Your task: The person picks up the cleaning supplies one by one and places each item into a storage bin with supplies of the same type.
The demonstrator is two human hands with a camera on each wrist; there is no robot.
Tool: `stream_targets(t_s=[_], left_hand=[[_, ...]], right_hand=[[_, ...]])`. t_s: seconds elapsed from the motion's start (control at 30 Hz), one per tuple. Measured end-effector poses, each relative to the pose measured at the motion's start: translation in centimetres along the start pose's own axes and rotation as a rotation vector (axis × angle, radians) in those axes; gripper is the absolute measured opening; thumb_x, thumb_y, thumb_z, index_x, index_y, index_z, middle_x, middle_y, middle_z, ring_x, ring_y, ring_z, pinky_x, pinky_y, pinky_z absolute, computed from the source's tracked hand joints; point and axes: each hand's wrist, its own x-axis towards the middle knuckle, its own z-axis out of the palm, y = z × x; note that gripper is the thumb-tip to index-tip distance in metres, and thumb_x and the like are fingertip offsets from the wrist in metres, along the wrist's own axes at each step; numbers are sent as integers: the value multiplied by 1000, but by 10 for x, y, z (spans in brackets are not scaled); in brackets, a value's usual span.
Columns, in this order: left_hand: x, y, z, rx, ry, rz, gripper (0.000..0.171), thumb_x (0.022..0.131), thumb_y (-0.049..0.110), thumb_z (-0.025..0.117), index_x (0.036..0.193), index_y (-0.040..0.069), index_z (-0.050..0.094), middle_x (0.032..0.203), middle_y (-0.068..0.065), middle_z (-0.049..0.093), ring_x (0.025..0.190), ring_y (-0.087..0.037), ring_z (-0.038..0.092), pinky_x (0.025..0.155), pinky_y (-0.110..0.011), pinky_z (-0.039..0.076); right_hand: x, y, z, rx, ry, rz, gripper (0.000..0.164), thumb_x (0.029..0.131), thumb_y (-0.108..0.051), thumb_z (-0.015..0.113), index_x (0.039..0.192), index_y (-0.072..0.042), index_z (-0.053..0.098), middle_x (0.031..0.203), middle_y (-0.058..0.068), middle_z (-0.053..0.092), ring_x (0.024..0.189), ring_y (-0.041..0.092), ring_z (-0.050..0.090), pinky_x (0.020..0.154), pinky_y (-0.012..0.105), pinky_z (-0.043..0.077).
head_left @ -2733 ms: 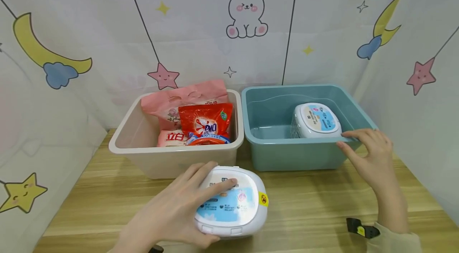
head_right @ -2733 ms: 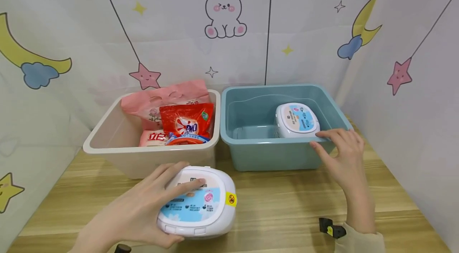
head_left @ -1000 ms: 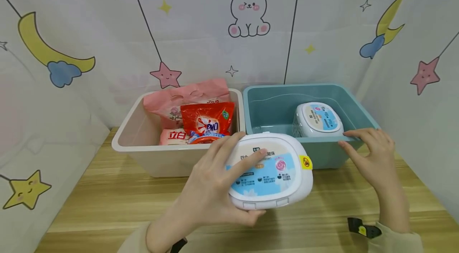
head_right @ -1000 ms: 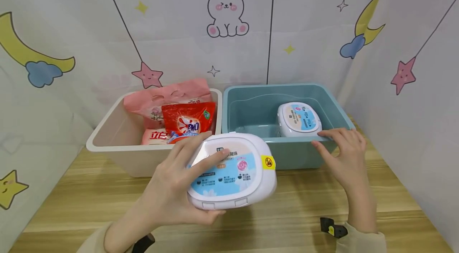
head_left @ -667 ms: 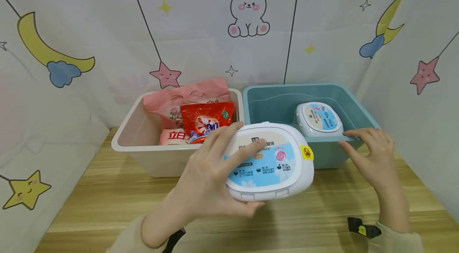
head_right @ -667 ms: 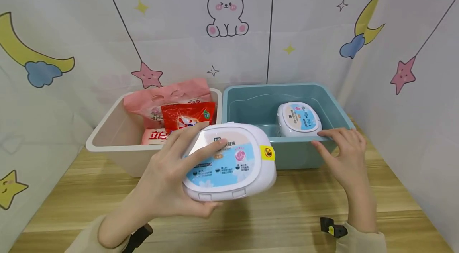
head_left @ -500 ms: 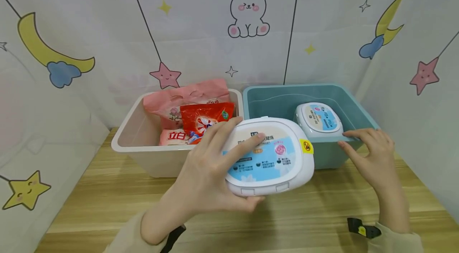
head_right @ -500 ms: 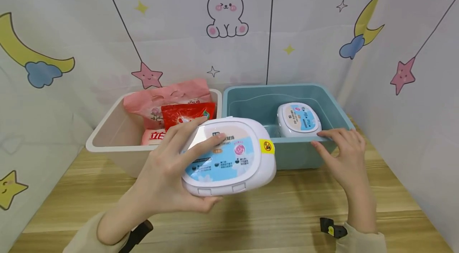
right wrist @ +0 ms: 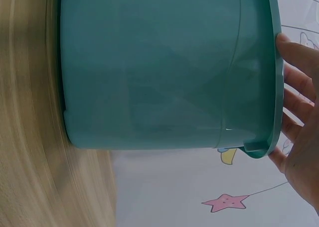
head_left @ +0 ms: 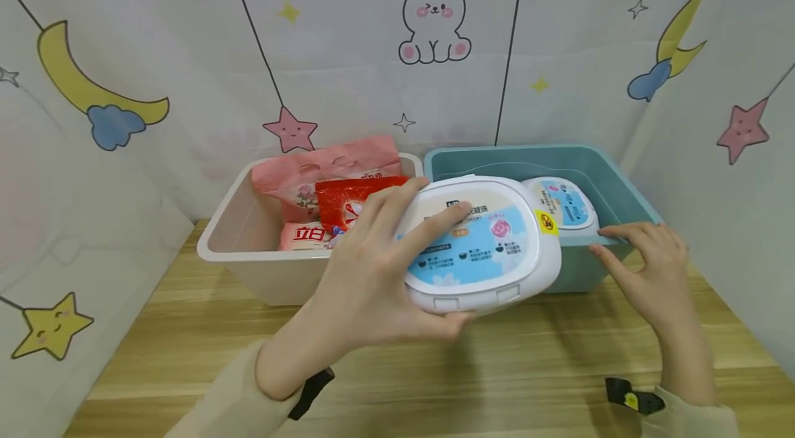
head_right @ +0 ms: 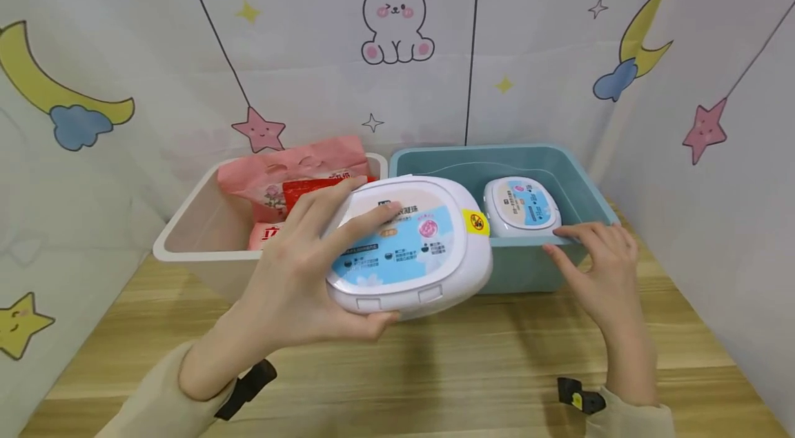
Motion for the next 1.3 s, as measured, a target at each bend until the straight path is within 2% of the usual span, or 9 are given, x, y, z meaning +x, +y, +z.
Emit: stream_targets(t_s=[0.23,0.4,0.63,0.83,1.13,1.23,1.3], left_hand=[[12,1,-3,19,-34,-16,86,59,65,76,136,38,49,145,-7,43,129,-20,42,72,-40,57],[19,2,-3,33,-58,-37,83,60,64,75,135,37,50,146,-6,42,130,-20,41,72,-41,57],[31,3,2,38,-54,-42,80,62,64,74,133,35,53,143,-7,44,126,-22,42,74,-41,56],[41,1,6,46,-66,-51,78,63,64,73,133,35,53,140,-4,46,119,-18,43,63,-34,54],[60,-5,15,84,-93,-49,78,65,66,70,134,35,52,141,-7,46,118,-23,46,68,-36,55],[68,-7,18,87,-116,-72,77,65,67,70,134,35,52,140,-7,46,119,-23,46,67,-36,54],[73,-9,20,80,-134,-94,76,66,67,69,133,36,52,139,-6,47,118,-23,47,67,-37,54]], right_hand=[[0,0,-2,-4,-5,9,24,77,-6,77,98,3,67,94,17,61,105,-18,31,110,59,19],[0,0,-1,4,2,-7,25,75,-4,78,97,3,67,93,17,61,105,-18,32,110,59,19],[0,2,-1,3,4,-19,26,72,0,78,96,3,67,92,17,62,104,-17,33,111,59,19],[1,1,-1,5,8,-18,24,76,-5,78,96,3,67,92,17,62,105,-16,32,111,62,19],[0,1,-2,-2,9,-14,24,76,-5,78,96,2,68,92,16,63,103,-15,32,110,60,20],[1,1,-2,-6,9,-17,24,75,-5,78,96,2,68,92,16,63,102,-12,34,109,58,22],[1,1,-2,-11,5,-16,24,75,-5,78,96,2,68,92,17,63,100,-4,40,109,58,22]])
